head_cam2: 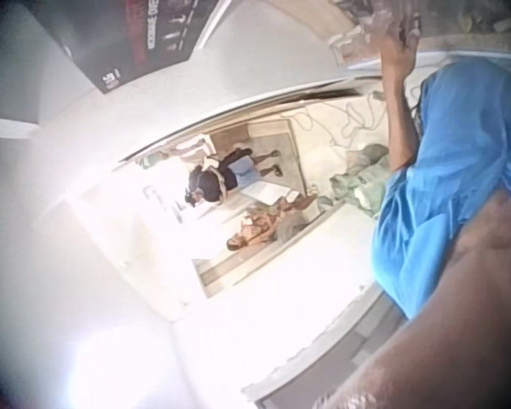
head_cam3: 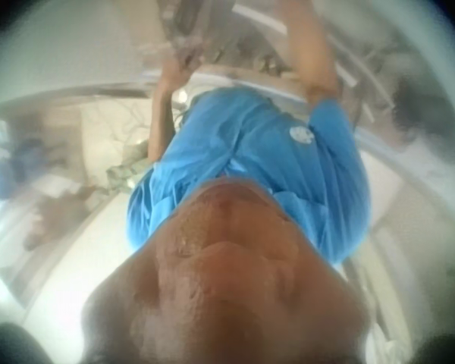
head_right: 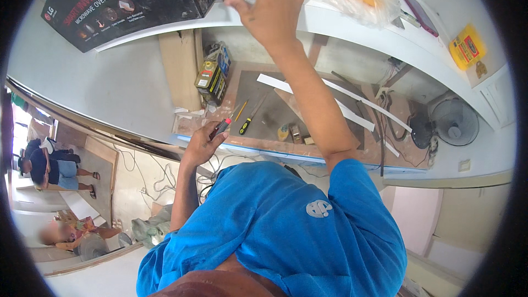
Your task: The person assembles a white shelf unit by hand, using a hammer and a screwdriver to secure trim pieces and fasteners. They repeatedly position and tap trim into place and drive screws into the shelf structure.
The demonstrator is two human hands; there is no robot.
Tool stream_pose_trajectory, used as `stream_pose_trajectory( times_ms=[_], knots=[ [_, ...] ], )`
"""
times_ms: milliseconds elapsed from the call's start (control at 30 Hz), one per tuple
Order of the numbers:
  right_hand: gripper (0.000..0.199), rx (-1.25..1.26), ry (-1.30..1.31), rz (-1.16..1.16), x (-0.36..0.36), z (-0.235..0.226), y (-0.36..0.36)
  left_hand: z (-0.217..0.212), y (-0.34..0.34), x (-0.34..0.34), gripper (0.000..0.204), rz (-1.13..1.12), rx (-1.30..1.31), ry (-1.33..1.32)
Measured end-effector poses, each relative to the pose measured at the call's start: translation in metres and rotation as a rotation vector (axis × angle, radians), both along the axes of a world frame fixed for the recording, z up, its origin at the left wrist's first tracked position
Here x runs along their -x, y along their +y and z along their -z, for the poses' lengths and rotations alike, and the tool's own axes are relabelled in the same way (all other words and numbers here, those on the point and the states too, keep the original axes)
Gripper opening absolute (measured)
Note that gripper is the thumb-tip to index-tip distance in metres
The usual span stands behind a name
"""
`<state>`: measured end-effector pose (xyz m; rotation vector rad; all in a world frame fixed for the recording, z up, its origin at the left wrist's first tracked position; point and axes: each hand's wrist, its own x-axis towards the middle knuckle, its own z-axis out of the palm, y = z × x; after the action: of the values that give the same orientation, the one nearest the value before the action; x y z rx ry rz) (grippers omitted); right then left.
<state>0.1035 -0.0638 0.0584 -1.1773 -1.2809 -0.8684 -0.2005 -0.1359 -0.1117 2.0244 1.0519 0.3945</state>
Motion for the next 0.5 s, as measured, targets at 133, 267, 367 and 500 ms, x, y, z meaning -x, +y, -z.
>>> stream_pose_trajectory(
  times_ms=[133, 267, 367, 500],
  knots=[
    [0.034, 0.137, -0.006, 0.210, 0.009, 0.005, 0.007, 0.006, 0.000, -0.002, 0.043, -0.008, -0.009, -0.008],
    [0.041, 0.099, 0.311, -0.117, -0.017, 0.005, 0.019, 0.013, -0.001, -0.001, 0.043, 0.036, -0.081, -0.045],
    [0.047, 0.116, 0.201, -0.134, -0.003, 0.007, 0.008, 0.006, -0.006, 0.001, 0.042, 0.004, 0.034, -0.019],
    [0.049, 0.186, -0.070, 0.159, 0.020, -0.004, 0.011, 0.072, 0.000, 0.026, 0.037, 0.074, -0.286, -0.182]
  ],
)
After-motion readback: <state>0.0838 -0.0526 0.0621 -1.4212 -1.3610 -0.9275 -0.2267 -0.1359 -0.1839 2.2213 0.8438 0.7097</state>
